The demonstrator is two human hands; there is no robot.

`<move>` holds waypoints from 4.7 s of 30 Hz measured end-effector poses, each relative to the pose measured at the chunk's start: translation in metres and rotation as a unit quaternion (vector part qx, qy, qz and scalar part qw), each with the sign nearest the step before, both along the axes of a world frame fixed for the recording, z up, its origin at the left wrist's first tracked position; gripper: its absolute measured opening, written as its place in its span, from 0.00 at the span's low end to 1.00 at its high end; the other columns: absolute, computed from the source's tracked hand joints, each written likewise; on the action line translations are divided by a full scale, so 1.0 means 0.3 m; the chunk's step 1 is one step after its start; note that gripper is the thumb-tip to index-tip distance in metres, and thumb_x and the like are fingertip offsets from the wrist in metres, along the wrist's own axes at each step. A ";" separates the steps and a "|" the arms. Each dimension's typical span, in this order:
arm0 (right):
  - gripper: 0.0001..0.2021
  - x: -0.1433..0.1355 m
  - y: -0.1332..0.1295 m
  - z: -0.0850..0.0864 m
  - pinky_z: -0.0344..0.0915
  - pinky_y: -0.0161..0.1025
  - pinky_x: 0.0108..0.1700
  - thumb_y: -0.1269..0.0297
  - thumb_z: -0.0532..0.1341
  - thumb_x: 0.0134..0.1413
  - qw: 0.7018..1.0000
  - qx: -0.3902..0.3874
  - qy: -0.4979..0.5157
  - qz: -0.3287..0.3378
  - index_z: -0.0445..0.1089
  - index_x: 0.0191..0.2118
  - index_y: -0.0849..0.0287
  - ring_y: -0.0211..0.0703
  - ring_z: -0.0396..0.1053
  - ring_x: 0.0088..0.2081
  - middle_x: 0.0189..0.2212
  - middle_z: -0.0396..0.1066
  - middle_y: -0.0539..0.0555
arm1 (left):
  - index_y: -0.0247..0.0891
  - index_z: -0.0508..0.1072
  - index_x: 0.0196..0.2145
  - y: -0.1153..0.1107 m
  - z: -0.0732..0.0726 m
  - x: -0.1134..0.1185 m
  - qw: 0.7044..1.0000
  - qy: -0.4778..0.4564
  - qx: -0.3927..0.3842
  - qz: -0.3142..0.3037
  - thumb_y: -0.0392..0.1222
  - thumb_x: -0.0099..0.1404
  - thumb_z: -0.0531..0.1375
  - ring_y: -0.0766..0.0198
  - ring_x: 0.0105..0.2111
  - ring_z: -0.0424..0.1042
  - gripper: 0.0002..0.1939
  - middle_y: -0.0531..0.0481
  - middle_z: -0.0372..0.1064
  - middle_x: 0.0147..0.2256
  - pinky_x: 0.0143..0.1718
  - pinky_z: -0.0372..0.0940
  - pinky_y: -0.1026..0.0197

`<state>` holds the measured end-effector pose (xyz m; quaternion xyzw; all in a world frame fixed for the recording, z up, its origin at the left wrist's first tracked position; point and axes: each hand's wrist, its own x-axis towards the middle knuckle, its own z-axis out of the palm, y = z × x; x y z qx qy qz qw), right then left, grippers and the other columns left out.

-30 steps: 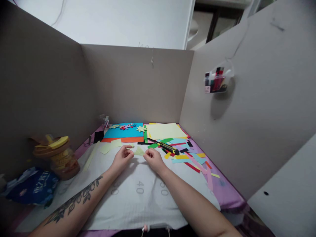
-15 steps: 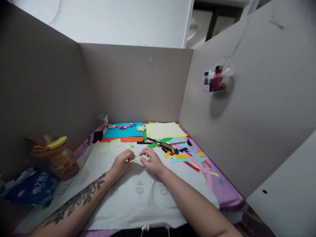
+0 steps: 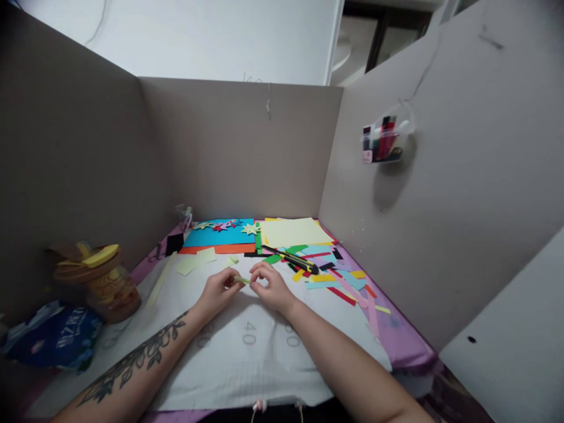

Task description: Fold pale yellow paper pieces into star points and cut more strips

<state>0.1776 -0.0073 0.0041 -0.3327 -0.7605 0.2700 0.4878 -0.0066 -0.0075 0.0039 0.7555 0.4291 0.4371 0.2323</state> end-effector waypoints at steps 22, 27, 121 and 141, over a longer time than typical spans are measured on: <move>0.11 -0.031 0.059 -0.058 0.57 0.34 0.30 0.68 0.63 0.37 0.959 -0.215 0.181 0.029 0.60 0.29 0.57 0.35 0.60 0.27 0.25 0.62 0.45 | 0.36 0.64 0.27 0.014 -0.017 0.026 0.983 -0.124 -0.131 -0.043 0.38 0.52 0.61 0.70 0.24 0.61 0.07 0.57 0.61 0.23 0.27 0.56 0.67; 0.11 -0.035 0.056 -0.060 0.55 0.34 0.29 0.69 0.63 0.38 0.966 -0.194 0.171 0.020 0.59 0.29 0.57 0.35 0.59 0.25 0.24 0.61 0.45 | 0.38 0.62 0.36 0.007 -0.015 0.040 0.980 -0.137 -0.143 -0.030 0.38 0.49 0.63 0.69 0.26 0.63 0.17 0.55 0.63 0.31 0.26 0.57 0.67; 0.07 -0.074 0.029 -0.058 0.55 0.31 0.21 0.65 0.63 0.41 0.943 -0.284 0.171 0.018 0.63 0.27 0.58 0.33 0.61 0.19 0.18 0.64 0.44 | 0.40 0.56 0.48 0.004 -0.006 0.019 0.979 -0.194 -0.051 0.043 0.44 0.62 0.54 0.66 0.30 0.69 0.18 0.50 0.69 0.33 0.32 0.62 0.64; 0.02 -0.069 0.040 -0.072 0.57 0.32 0.27 0.70 0.60 0.41 0.959 -0.209 0.189 -0.013 0.65 0.25 0.59 0.35 0.60 0.23 0.20 0.63 0.45 | 0.35 0.71 0.31 0.005 0.017 0.018 0.980 -0.125 -0.142 -0.053 0.46 0.55 0.60 0.63 0.32 0.67 0.11 0.49 0.68 0.31 0.31 0.61 0.65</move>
